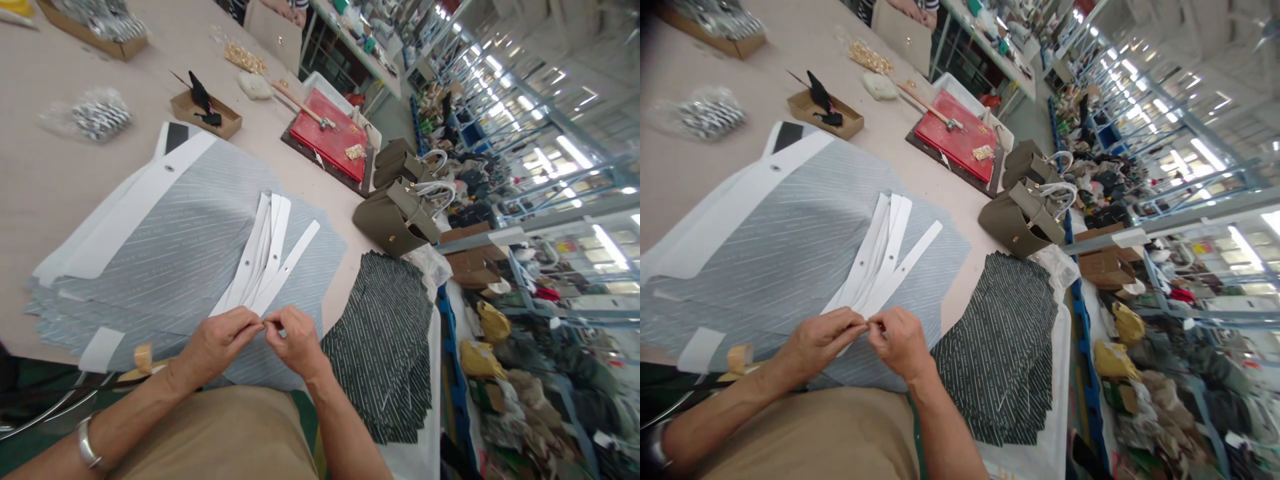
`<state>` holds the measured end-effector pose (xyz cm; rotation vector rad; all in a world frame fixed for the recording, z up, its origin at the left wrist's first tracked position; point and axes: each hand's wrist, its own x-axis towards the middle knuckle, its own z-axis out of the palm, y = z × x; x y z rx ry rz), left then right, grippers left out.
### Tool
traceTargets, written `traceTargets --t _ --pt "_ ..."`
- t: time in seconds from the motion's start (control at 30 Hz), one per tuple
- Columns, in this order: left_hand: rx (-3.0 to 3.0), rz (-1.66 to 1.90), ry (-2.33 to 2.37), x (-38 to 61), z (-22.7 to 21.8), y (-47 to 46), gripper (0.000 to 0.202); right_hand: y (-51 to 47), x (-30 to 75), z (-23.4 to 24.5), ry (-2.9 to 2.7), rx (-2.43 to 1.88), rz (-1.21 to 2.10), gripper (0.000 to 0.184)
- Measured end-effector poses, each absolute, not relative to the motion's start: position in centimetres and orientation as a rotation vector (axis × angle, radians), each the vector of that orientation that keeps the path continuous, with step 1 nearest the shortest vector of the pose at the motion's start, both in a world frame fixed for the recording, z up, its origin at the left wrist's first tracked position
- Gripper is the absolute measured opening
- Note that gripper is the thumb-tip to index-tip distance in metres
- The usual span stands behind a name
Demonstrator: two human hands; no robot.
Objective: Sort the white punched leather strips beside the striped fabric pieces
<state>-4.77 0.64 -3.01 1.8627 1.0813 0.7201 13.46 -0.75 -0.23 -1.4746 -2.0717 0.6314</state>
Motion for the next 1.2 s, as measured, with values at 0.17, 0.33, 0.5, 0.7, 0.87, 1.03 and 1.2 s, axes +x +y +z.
traceTargets --t 0.17,0.33,0.5,0.7,0.87,1.03,1.2 --pt "1.806 0.729 1.078 -4.4 -3.2 0.6 0.028 3.7 14.8 -3.9 -1.275 -1.779 0.918 0.015" --pt "1.81 0.613 1.164 -4.5 -4.5 0.8 0.03 8.3 16.6 -7.2 -0.833 -1.725 1.174 0.029" --pt "1.806 0.555 1.189 -5.0 -5.8 0.7 0.031 9.9 16.2 -8.5 -0.848 -1.785 1.229 0.027" --pt "1.806 0.533 1.204 -5.2 -6.4 0.6 0.03 10.0 16.7 -8.9 -1.124 -1.966 1.152 0.026" --pt "1.808 0.53 1.165 -5.0 -5.6 0.9 0.03 10.2 17.8 -8.6 -1.094 -2.204 1.027 0.039" --pt "1.786 0.526 1.062 -4.6 -3.8 0.5 0.027 8.7 16.6 -7.6 -1.124 -2.152 1.184 0.067" --pt "1.786 0.502 1.047 -3.9 -3.3 -0.6 0.028 7.1 15.8 -7.2 -1.287 -2.093 1.1 0.09"
